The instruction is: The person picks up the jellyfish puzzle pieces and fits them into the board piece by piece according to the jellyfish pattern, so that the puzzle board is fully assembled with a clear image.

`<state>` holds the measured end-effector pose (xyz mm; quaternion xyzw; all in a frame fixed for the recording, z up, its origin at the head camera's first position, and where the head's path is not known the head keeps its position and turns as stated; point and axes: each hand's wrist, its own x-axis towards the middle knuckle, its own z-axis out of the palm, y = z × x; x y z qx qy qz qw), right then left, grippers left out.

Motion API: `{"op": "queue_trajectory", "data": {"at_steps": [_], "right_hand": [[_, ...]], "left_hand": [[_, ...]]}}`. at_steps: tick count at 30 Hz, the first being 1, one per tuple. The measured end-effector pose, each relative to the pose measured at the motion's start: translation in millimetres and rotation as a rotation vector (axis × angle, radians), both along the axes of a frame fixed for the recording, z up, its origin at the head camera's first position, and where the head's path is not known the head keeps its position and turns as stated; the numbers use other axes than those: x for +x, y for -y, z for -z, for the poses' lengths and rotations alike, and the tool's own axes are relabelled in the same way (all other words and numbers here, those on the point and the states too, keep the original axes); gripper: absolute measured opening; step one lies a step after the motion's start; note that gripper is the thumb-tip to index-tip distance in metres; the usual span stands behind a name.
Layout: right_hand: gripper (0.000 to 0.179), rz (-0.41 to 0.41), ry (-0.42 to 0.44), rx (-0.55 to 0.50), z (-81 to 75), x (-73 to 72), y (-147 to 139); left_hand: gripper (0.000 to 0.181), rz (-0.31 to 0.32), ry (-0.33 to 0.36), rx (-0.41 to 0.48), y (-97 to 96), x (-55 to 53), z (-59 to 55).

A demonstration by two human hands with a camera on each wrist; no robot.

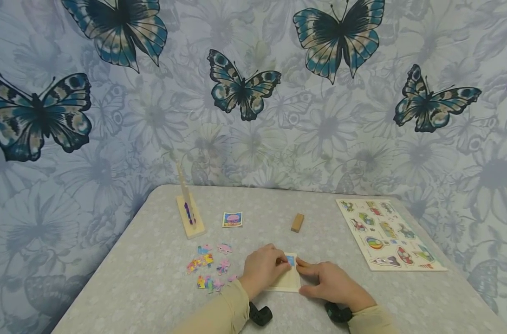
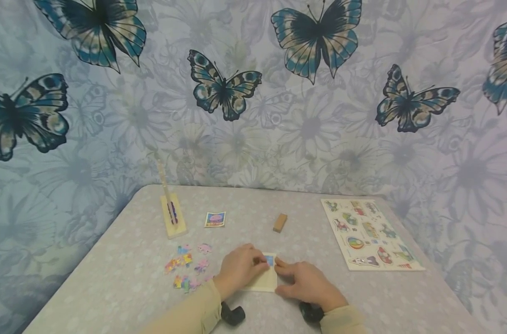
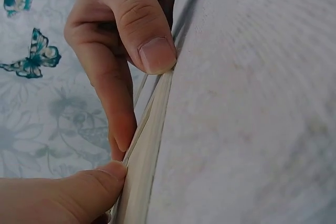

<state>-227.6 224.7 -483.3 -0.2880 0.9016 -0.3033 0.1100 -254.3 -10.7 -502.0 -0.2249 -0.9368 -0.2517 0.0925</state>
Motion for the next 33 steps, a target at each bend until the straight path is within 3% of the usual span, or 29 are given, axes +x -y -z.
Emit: {"op": "queue_trajectory", "data": {"at_steps": [5,8,12,15,22,33], "right_hand": [[0.069,0.016,0.005,0.007,-0.7,0.9,3],[0.069,0.027,0.02,0.014,-1.4,0.2,4],[0.069,0.048,0.011,0.041,-1.5,-2.3,7],[0.069,0.06,0.007,0.057,-0.8,-2.7,8],[0.067,0.09,0.02,0.061,-2.7,1.0,5],[0.07,0.075,0.016,0.041,-1.7,1.3,6]], "left_hand": [[0.02,-0.008,0.009,-0.017,5.0,2.9,-3.7],[0.021,-0.035,0.009,0.026,16.7,3.8,-12.9],[0.015,-0.114,-0.039,0.094,50.8,1.8,-29.1],[0.014,-0.183,-0.054,0.099,83.9,-1.5,-32.4],[0.031,-0.306,0.07,0.086,140.9,-6.8,-22.3],[0.027,-0.294,0.094,0.039,154.8,-8.2,-12.2]]}}
